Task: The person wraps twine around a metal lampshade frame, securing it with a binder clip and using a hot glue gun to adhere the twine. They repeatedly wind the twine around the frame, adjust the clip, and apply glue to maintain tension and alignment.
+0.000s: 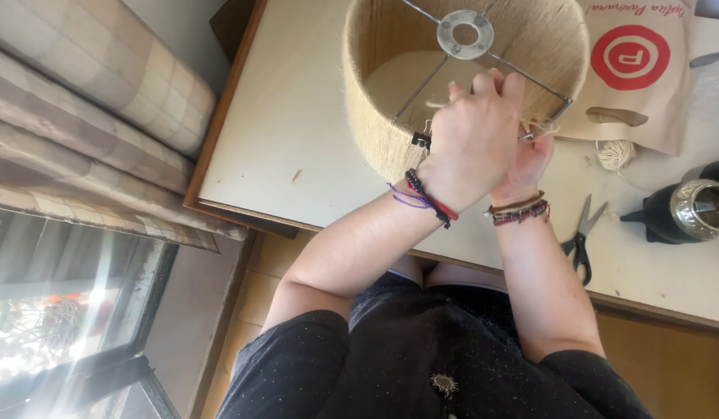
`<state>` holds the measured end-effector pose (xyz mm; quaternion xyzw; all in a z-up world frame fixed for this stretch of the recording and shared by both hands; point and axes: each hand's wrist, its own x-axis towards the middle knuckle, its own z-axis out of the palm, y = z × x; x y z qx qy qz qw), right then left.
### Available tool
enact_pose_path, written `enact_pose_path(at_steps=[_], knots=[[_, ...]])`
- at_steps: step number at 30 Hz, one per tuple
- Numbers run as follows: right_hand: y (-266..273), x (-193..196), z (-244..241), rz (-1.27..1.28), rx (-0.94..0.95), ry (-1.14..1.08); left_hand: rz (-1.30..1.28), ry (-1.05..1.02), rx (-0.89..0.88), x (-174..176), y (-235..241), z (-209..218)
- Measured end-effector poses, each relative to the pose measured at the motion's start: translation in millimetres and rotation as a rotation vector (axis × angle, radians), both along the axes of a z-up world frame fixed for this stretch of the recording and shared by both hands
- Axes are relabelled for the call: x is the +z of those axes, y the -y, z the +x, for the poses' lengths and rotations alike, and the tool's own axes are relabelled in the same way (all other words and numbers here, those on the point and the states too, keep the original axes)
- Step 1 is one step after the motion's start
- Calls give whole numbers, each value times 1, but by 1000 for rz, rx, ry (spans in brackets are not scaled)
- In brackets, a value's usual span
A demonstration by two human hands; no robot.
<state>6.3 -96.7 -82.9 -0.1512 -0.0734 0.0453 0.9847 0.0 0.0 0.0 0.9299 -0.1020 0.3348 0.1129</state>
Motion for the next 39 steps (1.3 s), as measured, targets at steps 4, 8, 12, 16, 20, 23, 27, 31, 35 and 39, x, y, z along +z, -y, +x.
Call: enact_pose_path(at_steps=[4,8,12,16,20,23,27,31,35,39], knots=[[20,-23,-11,22,-17,22,-40,36,-136,13,-4,-12],[50,-39,-30,-188,-8,46,-70,230,-749,31,-35,-37],[84,-53,-92,-461,-47,-66,-300,346,-1138,-19,-43,-82],[85,-66,-124,-804,-51,-186,-402,-290,-1292,-80,-67,-104],[42,-24,-155,-1403,-279,-100,-810,-931,-925,-146,-80,-104],[37,-7,-163,-1743,-589,84,-1113,-1159,-722,-188,-85,-97],[34,1,-171,-1683,-716,313,-1180,-1230,-591,-157,-74,-102],[11,24,-185,-1698,-662,517,-1680,-1204,-558,-127,-55,-112],[22,-1,-180,-1809,-766,489,-1938,-1176,-577,-134,-41,-111],[14,26,-182,-1787,-824,484,-1912,-1128,-600,-102,-45,-115]])
